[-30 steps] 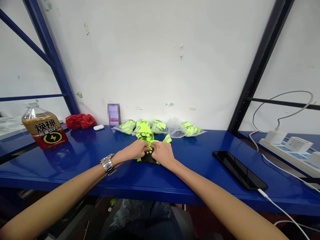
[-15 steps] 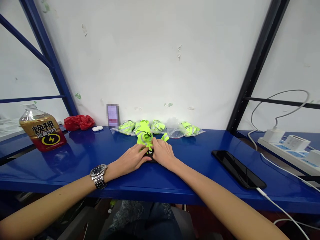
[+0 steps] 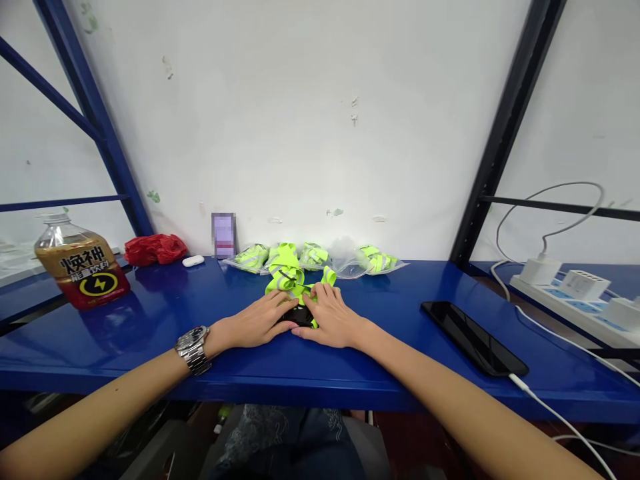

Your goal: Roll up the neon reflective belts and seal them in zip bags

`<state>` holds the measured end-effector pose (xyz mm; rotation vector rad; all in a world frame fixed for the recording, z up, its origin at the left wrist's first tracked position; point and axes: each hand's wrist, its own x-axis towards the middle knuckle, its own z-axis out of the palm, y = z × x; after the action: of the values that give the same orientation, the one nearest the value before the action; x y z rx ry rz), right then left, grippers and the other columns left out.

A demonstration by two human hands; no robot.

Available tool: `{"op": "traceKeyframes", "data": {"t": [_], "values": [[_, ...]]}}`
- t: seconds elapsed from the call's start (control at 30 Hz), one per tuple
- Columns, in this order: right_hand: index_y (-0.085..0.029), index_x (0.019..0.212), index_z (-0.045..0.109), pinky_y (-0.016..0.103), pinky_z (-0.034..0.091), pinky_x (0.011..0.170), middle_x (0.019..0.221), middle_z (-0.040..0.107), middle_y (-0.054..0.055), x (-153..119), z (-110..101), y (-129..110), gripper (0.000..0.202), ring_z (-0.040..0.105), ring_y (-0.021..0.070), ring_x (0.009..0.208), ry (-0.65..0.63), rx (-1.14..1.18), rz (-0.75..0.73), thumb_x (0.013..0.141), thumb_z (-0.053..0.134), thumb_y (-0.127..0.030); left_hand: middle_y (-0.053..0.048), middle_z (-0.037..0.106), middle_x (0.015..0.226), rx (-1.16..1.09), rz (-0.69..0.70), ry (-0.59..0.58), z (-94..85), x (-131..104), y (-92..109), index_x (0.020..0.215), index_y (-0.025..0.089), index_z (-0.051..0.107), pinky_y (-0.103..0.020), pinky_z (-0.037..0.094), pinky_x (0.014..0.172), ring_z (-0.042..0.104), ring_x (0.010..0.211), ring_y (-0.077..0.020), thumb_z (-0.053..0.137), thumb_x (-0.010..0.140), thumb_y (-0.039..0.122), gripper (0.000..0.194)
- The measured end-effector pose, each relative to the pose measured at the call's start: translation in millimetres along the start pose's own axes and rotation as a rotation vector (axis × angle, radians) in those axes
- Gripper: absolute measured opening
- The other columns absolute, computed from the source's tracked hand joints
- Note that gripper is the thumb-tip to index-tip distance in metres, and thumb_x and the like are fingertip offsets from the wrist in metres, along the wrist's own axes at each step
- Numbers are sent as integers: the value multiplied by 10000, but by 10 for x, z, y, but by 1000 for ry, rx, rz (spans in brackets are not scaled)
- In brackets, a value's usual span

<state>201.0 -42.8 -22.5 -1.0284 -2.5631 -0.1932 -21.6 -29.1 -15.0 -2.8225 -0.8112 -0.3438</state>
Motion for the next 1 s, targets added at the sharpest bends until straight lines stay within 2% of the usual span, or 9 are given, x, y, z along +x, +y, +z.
{"op": "traceKeyframes", "data": {"t": [0.1, 0.27, 0.33, 0.47, 0.67, 0.77, 0.83, 0.93, 1.0], "values": [[-170, 1275, 453, 430, 424, 822, 996, 488, 111, -41, -20, -4, 469, 454, 250, 929, -1, 41, -29, 934, 398, -488, -131, 521, 1102, -29, -3, 16, -4, 1, -2, 1290, 141, 446, -357, 435, 863, 508, 991, -231, 316, 985, 419, 432], [-177, 1281, 428, 376, 460, 803, 1064, 529, 123, -119, -91, 45, 442, 514, 243, 952, -43, 122, -49, 924, 465, -435, -109, 550, 1015, -27, -28, 8, -41, 10, 18, 1218, 155, 497, -349, 428, 828, 532, 941, -232, 280, 995, 409, 402], [-173, 1256, 448, 362, 465, 784, 1079, 543, 129, -127, -89, 86, 362, 539, 234, 937, -56, 116, -51, 942, 451, -353, -111, 561, 1054, -50, -37, 8, -56, -20, 31, 1249, 161, 466, -356, 418, 854, 536, 995, -240, 281, 995, 416, 404], [-156, 1142, 531, 346, 464, 753, 1016, 584, 130, -88, 3, 166, 232, 569, 219, 877, -5, 84, -27, 928, 451, -194, -112, 565, 1143, -162, -49, 7, -72, -109, 26, 1274, 181, 408, -342, 421, 859, 545, 1050, -235, 389, 950, 505, 458], [-148, 1093, 558, 346, 463, 773, 970, 630, 118, -67, 62, 160, 212, 598, 225, 906, 66, 178, 48, 947, 447, -253, -77, 596, 952, -86, -68, 26, -20, -32, -31, 973, 172, 484, -291, 412, 749, 570, 877, -198, 338, 996, 325, 212], [-164, 1138, 542, 358, 464, 825, 1054, 589, 122, -98, 29, 131, 266, 574, 219, 951, 105, 251, 49, 937, 476, -326, -74, 588, 909, -30, -58, 59, 18, 37, -44, 924, 172, 466, -280, 394, 724, 560, 829, -189, 347, 976, 195, 132], [-178, 1134, 546, 375, 466, 836, 1065, 552, 120, -115, 17, 126, 300, 541, 231, 968, 125, 230, 23, 904, 531, -370, -70, 586, 889, -26, -69, 72, 33, 58, -49, 927, 173, 466, -279, 388, 720, 557, 819, -190, 359, 939, 118, 121], [-172, 1005, 577, 391, 468, 785, 941, 552, 108, -124, 29, 129, 260, 523, 249, 901, 130, 129, 16, 874, 569, -397, -64, 593, 858, -54, -116, 75, 30, 69, -49, 938, 174, 478, -270, 379, 688, 565, 807, -195, 372, 873, 49, 176], [-162, 1057, 548, 394, 459, 780, 951, 574, 120, -124, 45, 128, 283, 538, 260, 909, 141, 90, 35, 886, 550, -387, -58, 604, 825, -84, -166, 79, 8, 80, -41, 937, 175, 490, -259, 366, 654, 575, 776, -193, 385, 835, 32, 205]]}}
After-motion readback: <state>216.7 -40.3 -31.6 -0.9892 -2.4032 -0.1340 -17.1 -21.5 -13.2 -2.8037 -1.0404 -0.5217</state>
